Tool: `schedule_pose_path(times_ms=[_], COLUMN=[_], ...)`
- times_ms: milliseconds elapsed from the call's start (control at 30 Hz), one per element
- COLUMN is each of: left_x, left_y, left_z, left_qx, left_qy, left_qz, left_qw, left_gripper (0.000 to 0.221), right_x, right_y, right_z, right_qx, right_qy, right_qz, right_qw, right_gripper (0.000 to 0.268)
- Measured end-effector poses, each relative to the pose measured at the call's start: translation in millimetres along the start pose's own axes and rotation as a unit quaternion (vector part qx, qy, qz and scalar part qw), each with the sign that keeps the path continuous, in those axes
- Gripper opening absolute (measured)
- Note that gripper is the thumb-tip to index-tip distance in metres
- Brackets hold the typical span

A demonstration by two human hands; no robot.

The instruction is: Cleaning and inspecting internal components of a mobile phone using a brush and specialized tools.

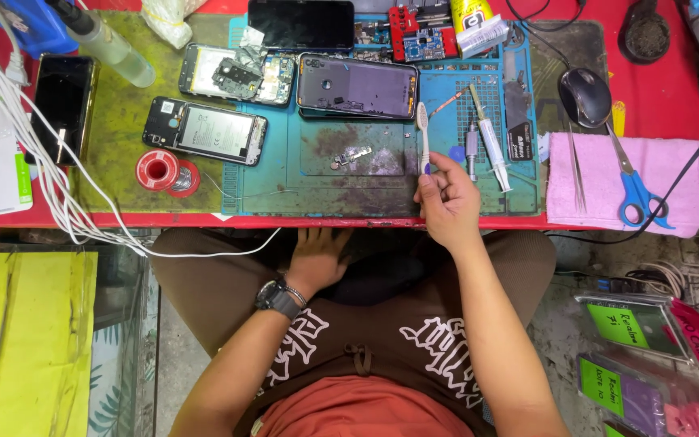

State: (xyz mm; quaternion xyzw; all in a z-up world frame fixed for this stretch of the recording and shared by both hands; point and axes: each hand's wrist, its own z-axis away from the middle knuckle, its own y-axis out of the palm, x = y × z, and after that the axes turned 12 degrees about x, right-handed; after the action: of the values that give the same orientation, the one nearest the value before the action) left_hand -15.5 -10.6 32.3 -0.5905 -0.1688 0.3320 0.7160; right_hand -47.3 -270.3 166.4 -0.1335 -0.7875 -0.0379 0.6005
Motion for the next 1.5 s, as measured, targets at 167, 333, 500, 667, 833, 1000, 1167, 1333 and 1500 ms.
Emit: schedule_pose_path(times_ms=[167,333,500,667,833,1000,1167,1333,1500], left_x=[-3,3,7,6,15,13,11,5,6], left_y=[2,4,11,1,21,10,8,5,15], left_z=[11,9,6,3,-2,-1,3,8,7], left_qx=[-0.026,-0.064,-0.063,-0.027,0.007,0.006,-0.004,-0.028,-0.037], left_qy=[-0.074,-0.142,-0.159,-0.175,-0.198,-0.182,-0.187,-0.162,-0.146], left_qz=[0.006,-0.013,0.002,0.02,0.068,0.088,0.081,0.061,0.05], left_qw=[0.997,0.988,0.985,0.984,0.978,0.979,0.979,0.985,0.987], left_gripper=[0.069,0.07,0.07,0.07,0.077,0.069,0.065,0.06,0.059], right_x=[-2,-6,-4,-5,-6,-7,-6,-7,-5], right_y=[0,-1,0,-1,-1,0,-1,-1,-2], right_z=[0,1,1,1,2,2,2,2,2], right_qx=[-0.007,-0.007,-0.011,-0.013,-0.014,-0.016,-0.015,-0.015,-0.014], right_qy=[0.004,0.005,0.004,0.0,-0.002,-0.003,-0.004,-0.002,-0.001], right_qz=[-0.002,-0.003,-0.003,-0.006,-0.014,-0.02,-0.011,-0.01,-0.007], right_qw=[1.0,1.0,1.0,1.0,1.0,1.0,1.0,1.0,1.0], right_gripper=[0.033,0.033,0.032,0.033,0.033,0.033,0.032,0.032,0.032])
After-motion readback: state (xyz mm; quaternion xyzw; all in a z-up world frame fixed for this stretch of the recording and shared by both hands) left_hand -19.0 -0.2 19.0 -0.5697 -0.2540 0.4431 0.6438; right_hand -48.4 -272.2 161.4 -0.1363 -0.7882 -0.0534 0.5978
